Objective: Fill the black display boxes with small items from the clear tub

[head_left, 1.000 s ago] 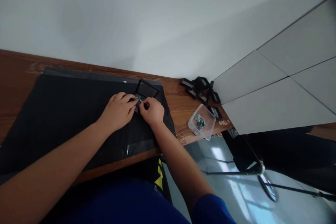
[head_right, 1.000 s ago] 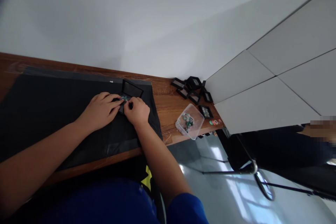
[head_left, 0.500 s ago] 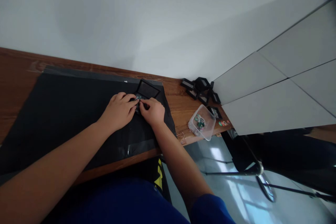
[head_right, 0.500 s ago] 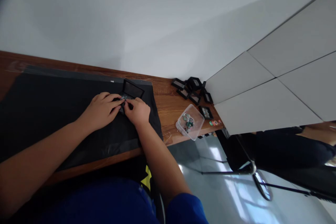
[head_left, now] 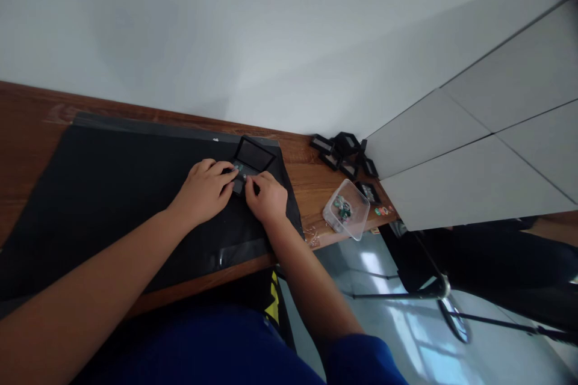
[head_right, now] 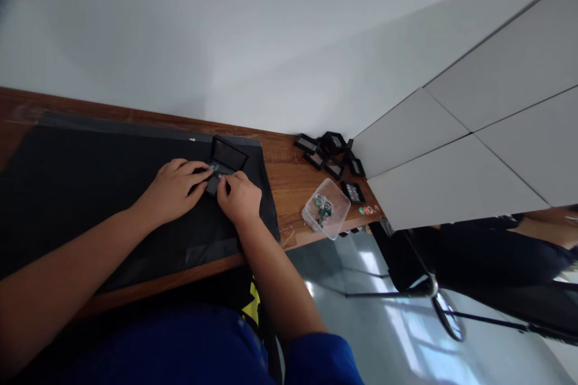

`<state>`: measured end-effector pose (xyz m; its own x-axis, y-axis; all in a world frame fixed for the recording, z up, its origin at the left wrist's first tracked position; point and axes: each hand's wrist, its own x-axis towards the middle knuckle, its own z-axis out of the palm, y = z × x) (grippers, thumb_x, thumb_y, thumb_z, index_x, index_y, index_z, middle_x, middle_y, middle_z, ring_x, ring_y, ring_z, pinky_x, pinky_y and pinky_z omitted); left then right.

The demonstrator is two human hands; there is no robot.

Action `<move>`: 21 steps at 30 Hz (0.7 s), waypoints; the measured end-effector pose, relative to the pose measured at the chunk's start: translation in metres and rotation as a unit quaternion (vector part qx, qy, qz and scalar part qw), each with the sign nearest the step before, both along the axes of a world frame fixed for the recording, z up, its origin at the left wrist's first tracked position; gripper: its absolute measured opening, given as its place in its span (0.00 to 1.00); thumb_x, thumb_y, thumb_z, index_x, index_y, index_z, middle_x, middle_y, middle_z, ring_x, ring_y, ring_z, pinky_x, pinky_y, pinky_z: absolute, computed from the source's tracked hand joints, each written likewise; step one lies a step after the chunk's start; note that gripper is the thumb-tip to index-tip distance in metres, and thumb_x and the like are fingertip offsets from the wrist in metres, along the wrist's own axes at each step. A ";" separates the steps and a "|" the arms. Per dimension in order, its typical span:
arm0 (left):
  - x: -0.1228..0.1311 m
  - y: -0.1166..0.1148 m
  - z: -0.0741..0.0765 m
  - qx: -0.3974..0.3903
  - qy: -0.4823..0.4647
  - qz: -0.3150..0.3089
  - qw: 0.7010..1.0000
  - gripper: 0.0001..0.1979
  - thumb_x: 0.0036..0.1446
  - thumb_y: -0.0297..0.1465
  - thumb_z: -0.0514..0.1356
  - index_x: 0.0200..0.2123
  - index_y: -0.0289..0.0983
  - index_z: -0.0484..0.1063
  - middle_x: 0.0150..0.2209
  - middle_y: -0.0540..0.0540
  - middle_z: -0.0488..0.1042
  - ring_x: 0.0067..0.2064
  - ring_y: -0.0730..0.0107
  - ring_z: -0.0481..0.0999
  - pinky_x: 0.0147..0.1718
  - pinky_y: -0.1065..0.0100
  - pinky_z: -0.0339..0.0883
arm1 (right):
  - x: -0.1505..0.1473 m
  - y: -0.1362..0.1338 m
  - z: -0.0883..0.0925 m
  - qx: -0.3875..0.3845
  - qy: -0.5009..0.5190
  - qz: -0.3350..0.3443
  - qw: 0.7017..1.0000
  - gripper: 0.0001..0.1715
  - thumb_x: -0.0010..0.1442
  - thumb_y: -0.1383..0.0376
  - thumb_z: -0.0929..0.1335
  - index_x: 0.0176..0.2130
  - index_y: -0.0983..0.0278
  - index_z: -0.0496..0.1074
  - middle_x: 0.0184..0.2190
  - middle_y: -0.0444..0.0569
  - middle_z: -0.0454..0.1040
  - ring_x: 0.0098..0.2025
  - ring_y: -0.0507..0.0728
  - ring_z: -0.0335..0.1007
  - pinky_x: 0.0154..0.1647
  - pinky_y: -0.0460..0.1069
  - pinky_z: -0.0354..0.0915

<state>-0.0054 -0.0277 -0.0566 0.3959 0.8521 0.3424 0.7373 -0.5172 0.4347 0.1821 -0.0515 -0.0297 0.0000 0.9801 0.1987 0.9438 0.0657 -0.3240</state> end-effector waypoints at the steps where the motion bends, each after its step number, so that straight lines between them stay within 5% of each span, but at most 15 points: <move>1: 0.000 0.000 0.000 -0.005 -0.002 0.001 1.000 0.25 0.72 0.34 0.53 0.61 0.41 0.86 0.62 0.35 0.81 0.60 0.40 0.74 0.63 0.36 0.70 | 0.002 -0.002 -0.001 0.005 0.006 0.009 1.000 0.16 0.76 0.58 0.69 0.46 0.58 0.87 0.45 0.48 0.85 0.41 0.54 0.81 0.35 0.47 0.65; 13: -0.002 0.014 -0.013 -0.039 -0.060 -0.005 0.997 0.26 0.70 0.38 0.54 0.61 0.39 0.86 0.62 0.36 0.81 0.62 0.41 0.73 0.65 0.37 0.68 | 0.011 0.002 -0.007 0.020 0.068 0.079 0.994 0.13 0.70 0.59 0.73 0.48 0.57 0.90 0.46 0.48 0.84 0.47 0.54 0.82 0.48 0.47 0.73; 21: -0.002 0.014 -0.011 -0.048 -0.057 -0.004 0.997 0.26 0.70 0.39 0.55 0.63 0.41 0.84 0.63 0.37 0.80 0.64 0.42 0.73 0.66 0.38 0.67 | 0.012 0.002 -0.008 0.041 0.049 0.069 0.996 0.14 0.71 0.60 0.72 0.47 0.58 0.89 0.44 0.50 0.84 0.47 0.56 0.82 0.50 0.48 0.73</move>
